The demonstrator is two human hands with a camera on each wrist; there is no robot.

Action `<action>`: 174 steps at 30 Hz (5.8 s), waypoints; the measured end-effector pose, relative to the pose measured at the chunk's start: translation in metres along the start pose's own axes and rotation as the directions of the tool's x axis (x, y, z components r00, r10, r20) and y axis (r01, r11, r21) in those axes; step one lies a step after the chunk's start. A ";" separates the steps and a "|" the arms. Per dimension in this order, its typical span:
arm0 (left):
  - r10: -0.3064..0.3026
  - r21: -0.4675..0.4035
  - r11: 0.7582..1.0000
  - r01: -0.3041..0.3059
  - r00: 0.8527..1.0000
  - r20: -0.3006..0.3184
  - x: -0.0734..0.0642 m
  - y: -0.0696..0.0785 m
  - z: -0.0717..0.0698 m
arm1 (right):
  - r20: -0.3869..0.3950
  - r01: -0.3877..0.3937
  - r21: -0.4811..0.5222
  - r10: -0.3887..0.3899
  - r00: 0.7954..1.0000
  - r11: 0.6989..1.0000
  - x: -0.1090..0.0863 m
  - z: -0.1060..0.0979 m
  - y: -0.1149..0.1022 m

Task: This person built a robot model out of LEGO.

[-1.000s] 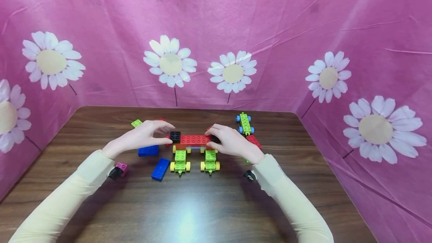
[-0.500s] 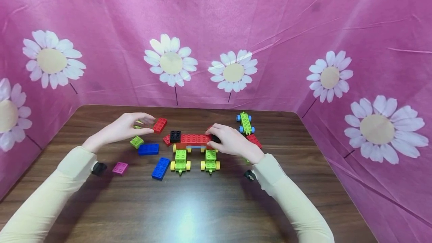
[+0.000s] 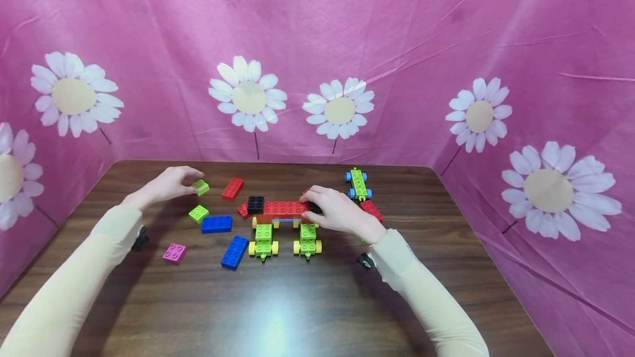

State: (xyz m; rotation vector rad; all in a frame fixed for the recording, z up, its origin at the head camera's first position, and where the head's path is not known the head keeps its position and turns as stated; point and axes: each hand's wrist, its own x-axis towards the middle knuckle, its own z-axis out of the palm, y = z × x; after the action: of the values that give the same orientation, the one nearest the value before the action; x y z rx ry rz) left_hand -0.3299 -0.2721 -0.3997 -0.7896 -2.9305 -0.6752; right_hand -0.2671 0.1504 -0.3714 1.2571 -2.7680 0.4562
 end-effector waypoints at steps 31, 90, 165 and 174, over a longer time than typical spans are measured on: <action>-0.047 -0.082 0.996 0.046 0.999 -0.008 0.006 0.004 0.004 | 0.005 -0.011 0.015 0.010 1.000 1.000 0.001 0.004 0.003; 0.247 -0.153 0.960 -0.235 0.967 0.060 0.033 0.166 0.028 | 0.006 -0.016 0.024 0.016 1.000 1.000 0.002 0.003 0.006; 0.203 0.071 0.975 -0.212 0.973 0.112 0.036 0.187 0.025 | -0.016 0.016 -0.038 -0.016 1.000 0.999 0.006 0.003 0.002; 0.207 -0.009 0.978 -0.207 0.974 0.093 0.033 0.175 0.030 | 0.003 0.006 -0.028 -0.006 1.000 1.000 0.006 0.003 0.000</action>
State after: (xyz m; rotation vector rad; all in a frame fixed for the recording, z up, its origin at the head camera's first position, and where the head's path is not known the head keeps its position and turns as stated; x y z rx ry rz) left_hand -0.2713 -0.1084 -0.3523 -1.1364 -2.8709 -0.6365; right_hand -0.2709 0.1453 -0.3732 1.2609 -2.7621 0.4140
